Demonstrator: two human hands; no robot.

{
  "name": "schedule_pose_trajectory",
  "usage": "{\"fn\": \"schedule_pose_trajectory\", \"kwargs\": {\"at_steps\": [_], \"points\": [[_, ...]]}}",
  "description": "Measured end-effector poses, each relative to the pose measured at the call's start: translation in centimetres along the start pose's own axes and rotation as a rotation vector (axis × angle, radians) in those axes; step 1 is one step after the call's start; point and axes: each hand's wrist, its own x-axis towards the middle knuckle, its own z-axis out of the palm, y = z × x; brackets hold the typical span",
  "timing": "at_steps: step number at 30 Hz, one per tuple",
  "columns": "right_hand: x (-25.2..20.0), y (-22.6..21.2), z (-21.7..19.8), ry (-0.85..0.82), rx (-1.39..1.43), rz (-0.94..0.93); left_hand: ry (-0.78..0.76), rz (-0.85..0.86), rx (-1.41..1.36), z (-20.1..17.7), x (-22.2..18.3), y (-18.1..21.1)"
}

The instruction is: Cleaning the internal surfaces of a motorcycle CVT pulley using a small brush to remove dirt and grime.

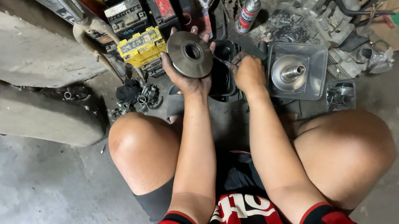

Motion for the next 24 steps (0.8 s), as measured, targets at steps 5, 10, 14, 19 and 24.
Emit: {"fn": "schedule_pose_trajectory", "kwargs": {"at_steps": [5, 10, 14, 19, 24], "points": [[-0.2, -0.7, -0.2, 0.004, -0.046, 0.006, -0.016, -0.013, -0.02, 0.0, -0.1, 0.1], [0.2, 0.6, 0.4, -0.004, -0.081, -0.036, -0.045, -0.011, -0.022, 0.3, -0.1, 0.0], [0.3, 1.4, -1.1, -0.091, -0.074, -0.179, -0.059, 0.001, -0.024, 0.4, 0.0, 0.0], [-0.9, -0.4, -6.6, -0.303, -0.106, -0.027, -0.068, 0.091, 0.013, 0.5, 0.2, 0.3], [-3.0, -1.5, -10.4, -0.356, 0.116, -0.066, 0.035, 0.113, -0.003, 0.9, 0.1, 0.3]]}}
